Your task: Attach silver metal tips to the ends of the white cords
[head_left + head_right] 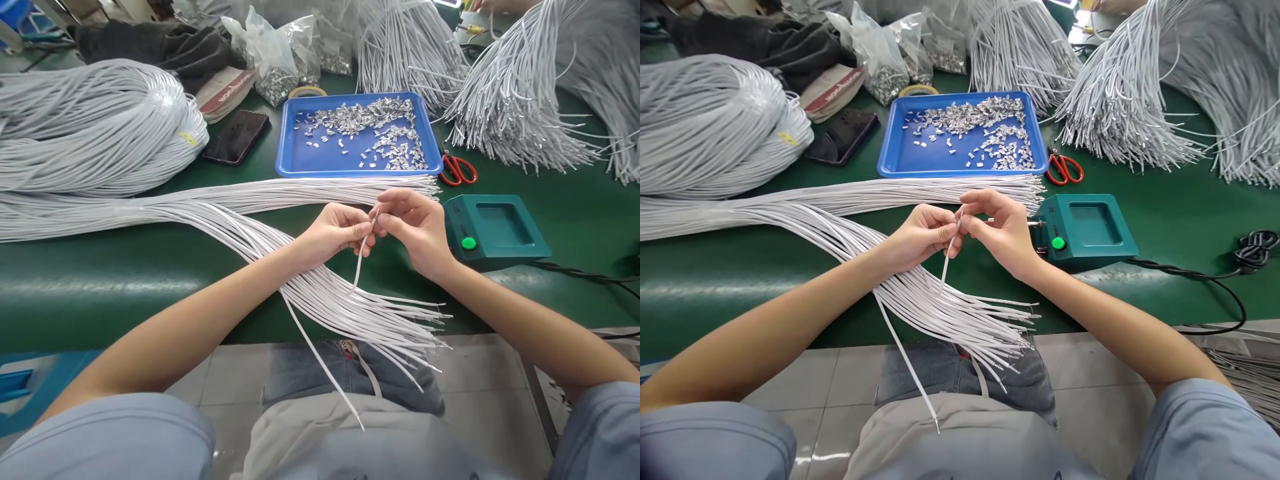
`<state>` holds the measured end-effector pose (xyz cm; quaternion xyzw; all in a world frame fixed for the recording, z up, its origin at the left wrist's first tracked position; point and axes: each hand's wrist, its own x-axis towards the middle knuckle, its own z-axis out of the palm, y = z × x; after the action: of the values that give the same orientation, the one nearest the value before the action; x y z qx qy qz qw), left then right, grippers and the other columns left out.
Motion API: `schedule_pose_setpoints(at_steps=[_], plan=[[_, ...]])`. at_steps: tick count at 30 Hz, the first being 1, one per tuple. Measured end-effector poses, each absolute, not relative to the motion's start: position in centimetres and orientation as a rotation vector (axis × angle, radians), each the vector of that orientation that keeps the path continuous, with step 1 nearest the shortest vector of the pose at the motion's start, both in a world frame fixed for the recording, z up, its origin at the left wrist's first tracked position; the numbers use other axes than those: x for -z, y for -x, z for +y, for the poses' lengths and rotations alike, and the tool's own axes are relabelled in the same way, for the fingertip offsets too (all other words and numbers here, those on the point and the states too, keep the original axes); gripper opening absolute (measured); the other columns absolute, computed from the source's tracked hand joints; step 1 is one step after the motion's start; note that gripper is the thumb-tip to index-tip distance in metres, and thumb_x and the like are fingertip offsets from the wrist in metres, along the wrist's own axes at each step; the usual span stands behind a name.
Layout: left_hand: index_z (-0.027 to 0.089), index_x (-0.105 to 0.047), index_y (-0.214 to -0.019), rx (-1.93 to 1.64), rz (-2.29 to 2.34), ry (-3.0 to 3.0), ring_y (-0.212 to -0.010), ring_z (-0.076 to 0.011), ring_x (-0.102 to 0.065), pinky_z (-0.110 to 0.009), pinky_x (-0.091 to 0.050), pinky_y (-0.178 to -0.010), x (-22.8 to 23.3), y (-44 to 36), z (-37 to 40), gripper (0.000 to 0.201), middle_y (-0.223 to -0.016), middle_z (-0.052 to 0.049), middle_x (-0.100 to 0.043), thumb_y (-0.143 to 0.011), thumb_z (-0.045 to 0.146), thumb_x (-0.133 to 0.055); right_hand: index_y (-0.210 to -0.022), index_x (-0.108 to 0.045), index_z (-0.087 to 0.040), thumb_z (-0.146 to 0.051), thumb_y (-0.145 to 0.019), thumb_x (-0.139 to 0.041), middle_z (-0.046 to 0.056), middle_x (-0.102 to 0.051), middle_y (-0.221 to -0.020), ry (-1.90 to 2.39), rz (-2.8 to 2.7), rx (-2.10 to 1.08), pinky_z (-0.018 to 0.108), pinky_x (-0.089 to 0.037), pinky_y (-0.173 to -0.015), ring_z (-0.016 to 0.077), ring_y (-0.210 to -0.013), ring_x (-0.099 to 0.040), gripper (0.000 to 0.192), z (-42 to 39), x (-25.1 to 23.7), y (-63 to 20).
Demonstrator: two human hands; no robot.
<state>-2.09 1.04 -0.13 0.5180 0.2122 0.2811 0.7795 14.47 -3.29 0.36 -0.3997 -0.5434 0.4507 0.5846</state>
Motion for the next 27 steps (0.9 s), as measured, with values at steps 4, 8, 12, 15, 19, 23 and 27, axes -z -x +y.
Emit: schedule_pose_setpoints(at_steps=[4, 8, 12, 15, 19, 23, 27], plan=[[0.009, -0.071, -0.072, -0.606, 0.462, -1.152, -0.053, -0.0074, -0.063, -0.016, -0.049, -0.052, 0.3, 2.1, 1.1, 0.032, -0.063, -0.002, -0.068, -0.073, 0.039, -0.082, -0.090, -0.065, -0.021, -0.014, -0.076, -0.067, -0.004, -0.068, -0.072, 0.934, -1.304, -1.015, 0.021, -0.053, -0.053, 0.0087, -0.060, -0.065, 0.015, -3.3, -0.4, -14.4], [0.009, -0.071, -0.073, -0.578, 0.451, -1.151, -0.053, -0.0078, -0.064, -0.016, -0.047, -0.050, 0.3, 2.1, 1.1, 0.031, -0.063, -0.002, -0.068, -0.074, 0.038, -0.082, -0.092, -0.063, -0.021, -0.011, -0.079, -0.063, -0.003, -0.066, -0.076, 1.001, -1.427, -0.791, 0.022, -0.052, -0.054, 0.0091, -0.066, -0.063, 0.016, -3.8, -0.2, -14.3], [0.009, -0.070, -0.073, -0.570, 0.450, -1.121, -0.053, -0.0079, -0.064, -0.016, -0.048, -0.050, 0.1, 2.1, 0.9, 0.032, -0.061, -0.001, -0.067, -0.072, 0.039, -0.083, -0.093, -0.061, -0.022, -0.006, -0.081, -0.059, -0.001, -0.063, -0.079, 1.048, -1.589, -0.409, 0.022, -0.050, -0.056, 0.0105, -0.074, -0.061, 0.020, -4.2, 0.2, -14.3], [0.009, -0.070, -0.072, -0.582, 0.456, -1.111, -0.053, -0.0078, -0.064, -0.016, -0.048, -0.051, -0.1, 2.0, 0.8, 0.034, -0.061, -0.001, -0.066, -0.071, 0.040, -0.084, -0.094, -0.059, -0.023, -0.004, -0.081, -0.057, -0.001, -0.061, -0.079, 1.051, -1.666, -0.274, 0.022, -0.049, -0.055, 0.0122, -0.076, -0.060, 0.022, -4.3, 0.4, -14.3], [0.010, -0.069, -0.074, -0.598, 0.465, -1.072, -0.052, -0.0078, -0.063, -0.016, -0.049, -0.052, 0.0, 2.1, 1.0, 0.036, -0.060, 0.000, -0.066, -0.068, 0.041, -0.085, -0.091, -0.059, -0.022, -0.004, -0.080, -0.054, -0.001, -0.061, -0.076, 1.064, -1.687, -0.192, 0.022, -0.047, -0.054, 0.0133, -0.077, -0.059, 0.022, -4.1, 0.5, -14.4], [0.010, -0.070, -0.076, -0.610, 0.451, -1.039, -0.050, -0.0063, -0.061, -0.015, -0.048, -0.051, 0.2, 2.2, 1.3, 0.031, -0.060, 0.001, -0.064, -0.072, 0.038, -0.083, -0.095, -0.061, -0.021, -0.008, -0.083, -0.049, 0.000, -0.063, -0.080, 1.110, -1.549, -0.372, 0.023, -0.052, -0.058, 0.0126, -0.076, -0.063, 0.021, -3.7, 0.8, -14.5], [0.010, -0.070, -0.076, -0.586, 0.464, -1.042, -0.050, -0.0068, -0.062, -0.016, -0.049, -0.051, 0.2, 2.2, 1.3, 0.033, -0.060, 0.001, -0.065, -0.070, 0.039, -0.084, -0.103, -0.061, -0.023, -0.017, -0.086, -0.054, 0.003, -0.070, -0.092, 1.066, -1.479, -0.602, 0.025, -0.056, -0.061, 0.0160, -0.089, -0.068, 0.019, -3.6, 0.8, -14.6]])
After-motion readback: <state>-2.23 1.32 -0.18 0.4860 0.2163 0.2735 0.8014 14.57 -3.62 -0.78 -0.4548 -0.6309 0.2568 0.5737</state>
